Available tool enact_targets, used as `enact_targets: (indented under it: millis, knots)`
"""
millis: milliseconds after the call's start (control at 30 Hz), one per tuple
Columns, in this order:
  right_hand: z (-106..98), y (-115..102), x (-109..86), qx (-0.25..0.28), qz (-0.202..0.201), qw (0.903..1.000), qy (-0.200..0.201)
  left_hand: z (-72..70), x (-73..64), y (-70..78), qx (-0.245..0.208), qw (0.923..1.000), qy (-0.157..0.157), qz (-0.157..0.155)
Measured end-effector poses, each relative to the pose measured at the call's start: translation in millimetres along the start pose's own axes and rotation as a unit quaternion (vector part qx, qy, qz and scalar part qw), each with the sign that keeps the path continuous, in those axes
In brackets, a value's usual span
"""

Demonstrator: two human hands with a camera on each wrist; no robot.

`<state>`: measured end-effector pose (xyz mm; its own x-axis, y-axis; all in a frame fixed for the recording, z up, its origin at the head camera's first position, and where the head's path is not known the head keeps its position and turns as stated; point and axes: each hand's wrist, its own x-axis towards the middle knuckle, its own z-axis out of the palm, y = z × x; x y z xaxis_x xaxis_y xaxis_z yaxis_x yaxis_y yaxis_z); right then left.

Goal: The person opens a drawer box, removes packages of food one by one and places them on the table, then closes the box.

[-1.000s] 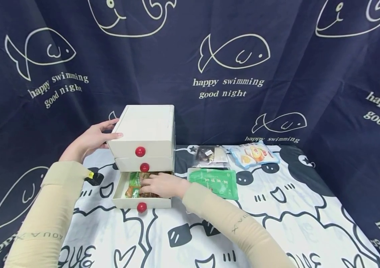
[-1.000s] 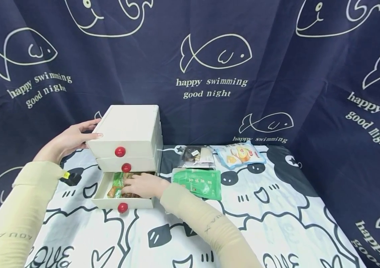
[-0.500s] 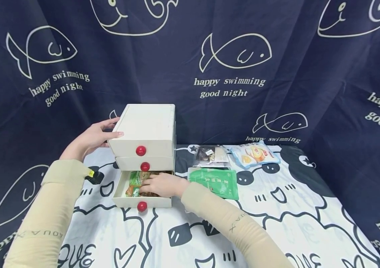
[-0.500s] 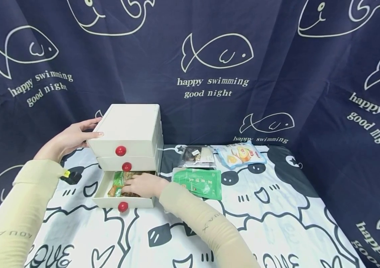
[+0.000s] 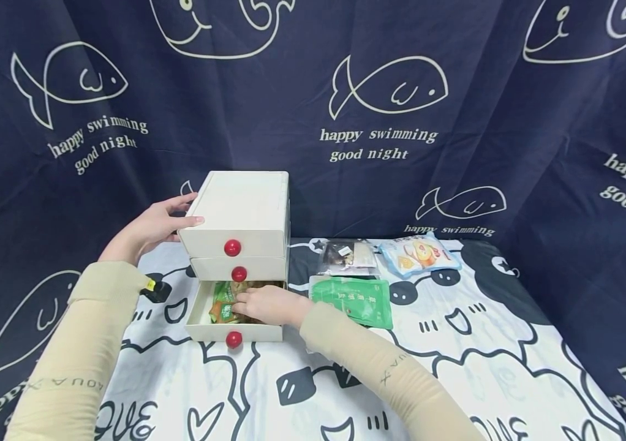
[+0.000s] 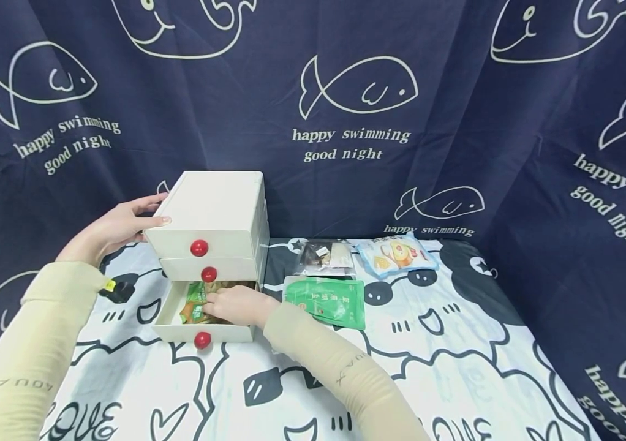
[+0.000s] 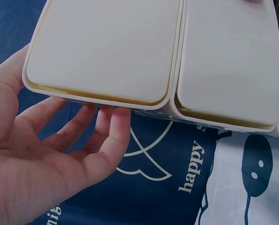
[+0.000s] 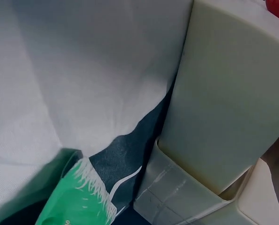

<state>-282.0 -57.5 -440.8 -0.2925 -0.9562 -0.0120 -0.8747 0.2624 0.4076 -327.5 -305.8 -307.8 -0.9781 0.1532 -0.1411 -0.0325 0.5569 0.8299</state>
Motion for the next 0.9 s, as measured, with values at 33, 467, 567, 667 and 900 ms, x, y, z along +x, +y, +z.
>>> enact_targets:
  millis: [33, 467, 567, 667, 900]
  knots:
    - [-0.4, -0.3, -0.2, -0.005, 0.001, 1.0000, 0.003, 0.0, 0.0, -0.1, 0.000, 1.0000, 0.000, 0.000]
    - [-5.2, 1.0, -5.5, -0.048, 0.015, 0.9945, 0.092, 0.1, -0.2, 0.3, -0.003, 1.0000, 0.000, 0.003]
    - [-8.7, 1.4, -6.9, -0.048, 0.022, 0.9924, 0.111, 0.5, -0.1, 0.9, -0.003, 1.0000, -0.001, 0.002]
    - [-12.3, 1.6, -7.7, -0.053, 0.025, 0.9908, 0.122, 0.9, -0.1, 1.2, -0.001, 1.0000, 0.000, -0.001]
    - [-25.3, -0.5, -10.0, -0.049, 0.027, 0.9896, 0.133, 1.2, 0.1, 0.9, 0.003, 1.0000, 0.003, -0.004]
